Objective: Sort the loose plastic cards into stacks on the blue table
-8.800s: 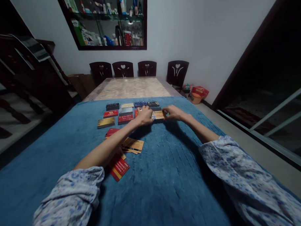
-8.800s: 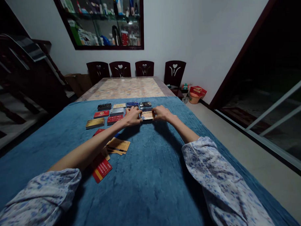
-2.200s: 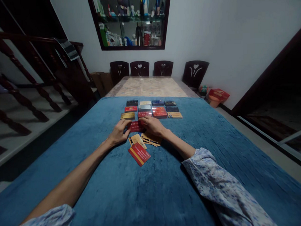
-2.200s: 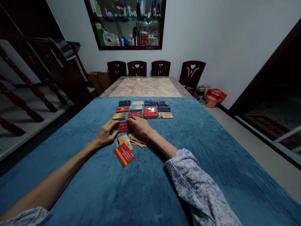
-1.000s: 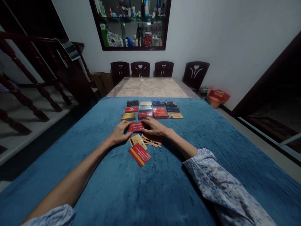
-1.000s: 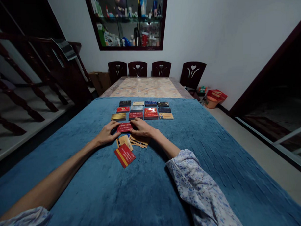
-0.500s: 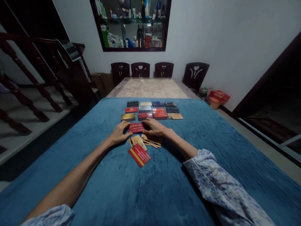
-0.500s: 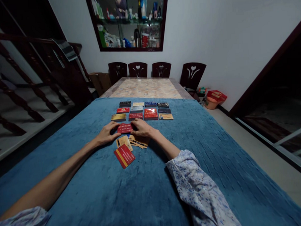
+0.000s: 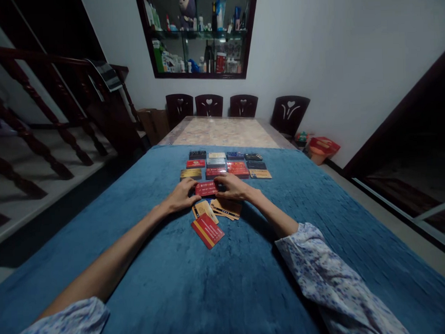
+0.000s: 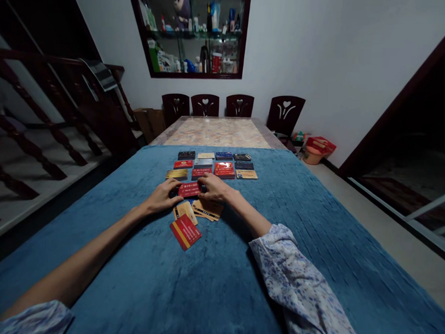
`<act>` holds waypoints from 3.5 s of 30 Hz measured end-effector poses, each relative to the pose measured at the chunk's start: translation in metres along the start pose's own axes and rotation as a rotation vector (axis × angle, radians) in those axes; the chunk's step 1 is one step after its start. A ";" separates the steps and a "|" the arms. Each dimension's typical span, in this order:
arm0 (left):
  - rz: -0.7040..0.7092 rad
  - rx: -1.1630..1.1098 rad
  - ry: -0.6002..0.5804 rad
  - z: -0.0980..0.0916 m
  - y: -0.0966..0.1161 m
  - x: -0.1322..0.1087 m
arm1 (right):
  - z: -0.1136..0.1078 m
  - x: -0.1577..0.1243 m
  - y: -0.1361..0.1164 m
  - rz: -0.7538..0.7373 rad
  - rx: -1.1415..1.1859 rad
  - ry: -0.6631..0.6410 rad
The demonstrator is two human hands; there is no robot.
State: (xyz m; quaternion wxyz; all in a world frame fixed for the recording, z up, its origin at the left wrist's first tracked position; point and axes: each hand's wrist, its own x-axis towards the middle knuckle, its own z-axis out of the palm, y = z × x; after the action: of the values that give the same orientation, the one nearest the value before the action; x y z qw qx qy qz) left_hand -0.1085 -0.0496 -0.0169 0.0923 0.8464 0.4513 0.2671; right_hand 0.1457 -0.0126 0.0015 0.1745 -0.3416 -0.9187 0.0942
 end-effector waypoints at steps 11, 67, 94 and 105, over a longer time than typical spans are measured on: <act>0.062 0.098 -0.011 0.000 -0.003 0.038 | -0.018 0.001 0.016 0.011 -0.074 -0.003; -0.180 0.407 -0.381 0.000 0.006 0.120 | -0.050 0.048 0.038 0.280 -0.367 -0.349; -0.168 0.460 -0.386 0.002 0.004 0.116 | -0.045 0.050 0.040 0.261 -0.389 -0.349; -0.068 0.397 -0.177 -0.008 0.004 0.093 | -0.053 0.037 0.032 0.163 -0.437 -0.183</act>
State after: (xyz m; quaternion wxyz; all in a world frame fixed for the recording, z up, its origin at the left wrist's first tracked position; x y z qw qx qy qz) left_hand -0.0682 0.0237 0.0254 -0.0277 0.8526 0.5132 0.0944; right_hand 0.1585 0.0386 0.0502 0.0043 -0.4344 -0.8986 -0.0622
